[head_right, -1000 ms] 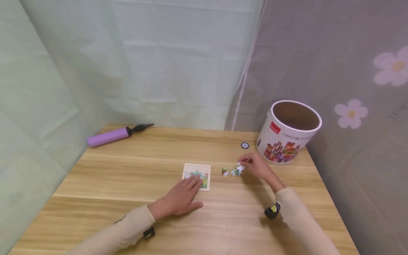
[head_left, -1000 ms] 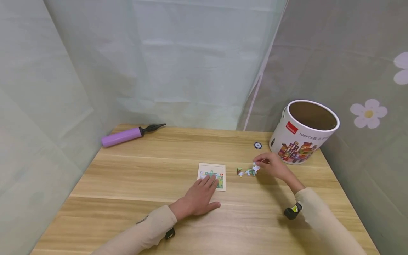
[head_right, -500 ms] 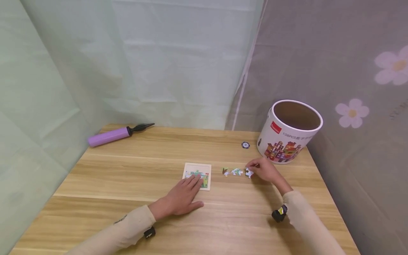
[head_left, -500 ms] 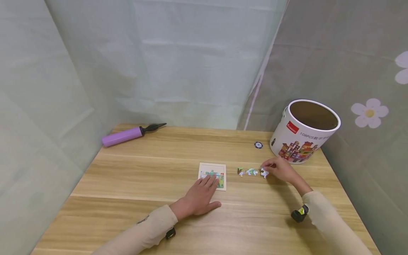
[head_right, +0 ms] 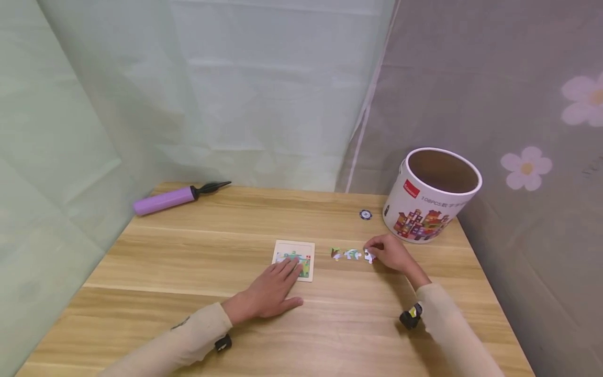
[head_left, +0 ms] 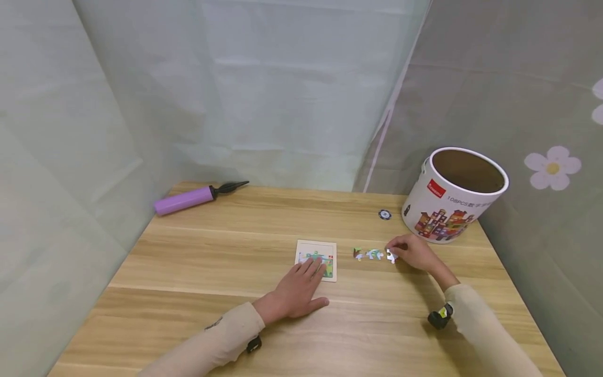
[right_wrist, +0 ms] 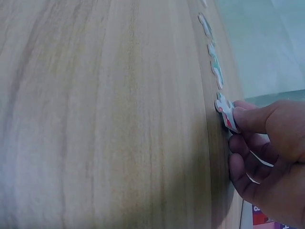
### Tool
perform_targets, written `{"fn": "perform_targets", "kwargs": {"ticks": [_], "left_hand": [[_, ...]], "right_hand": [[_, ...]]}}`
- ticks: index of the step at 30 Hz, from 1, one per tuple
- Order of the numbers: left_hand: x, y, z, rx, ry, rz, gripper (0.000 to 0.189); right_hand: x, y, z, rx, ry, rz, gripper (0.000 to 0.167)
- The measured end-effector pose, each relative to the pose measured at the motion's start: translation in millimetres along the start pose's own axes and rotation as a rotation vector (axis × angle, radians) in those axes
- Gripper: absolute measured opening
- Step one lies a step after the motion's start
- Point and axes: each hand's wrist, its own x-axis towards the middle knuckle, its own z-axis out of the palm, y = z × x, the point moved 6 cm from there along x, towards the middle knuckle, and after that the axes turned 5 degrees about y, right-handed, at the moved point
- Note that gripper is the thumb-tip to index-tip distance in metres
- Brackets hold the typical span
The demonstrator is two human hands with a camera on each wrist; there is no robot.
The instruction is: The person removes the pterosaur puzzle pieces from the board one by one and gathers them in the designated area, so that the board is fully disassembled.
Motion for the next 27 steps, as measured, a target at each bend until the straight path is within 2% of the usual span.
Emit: {"fn": "perform_targets", "kwargs": {"ticks": [6, 9, 13, 17, 21, 27], "left_hand": [[0.2, 1.2, -2.1, 0.003, 0.002, 0.0, 0.077], [0.0, 1.7, -2.8, 0.019, 0.008, -0.002, 0.077], [0.9, 3.7, -4.2, 0.027, 0.011, -0.014, 0.078], [0.8, 9.2, -3.6, 0.032, -0.023, -0.039, 0.077], [-2.4, 16.9, -3.2, 0.037, -0.054, -0.076, 0.075], [-2.5, 20.3, 0.1, 0.027, -0.047, -0.11, 0.079]], "right_hand": [[-0.1, -2.8, -3.4, 0.001, -0.001, 0.004, 0.009], [2.7, -11.3, -6.6, 0.003, 0.003, -0.003, 0.01], [9.3, -34.1, -9.1, 0.012, 0.002, -0.035, 0.014], [16.1, -61.4, -4.8, 0.022, -0.022, -0.088, 0.016], [22.0, -83.8, 5.1, 0.024, -0.05, -0.135, 0.017], [33.6, -108.8, 22.4, 0.069, -0.087, -0.182, 0.02]]}}
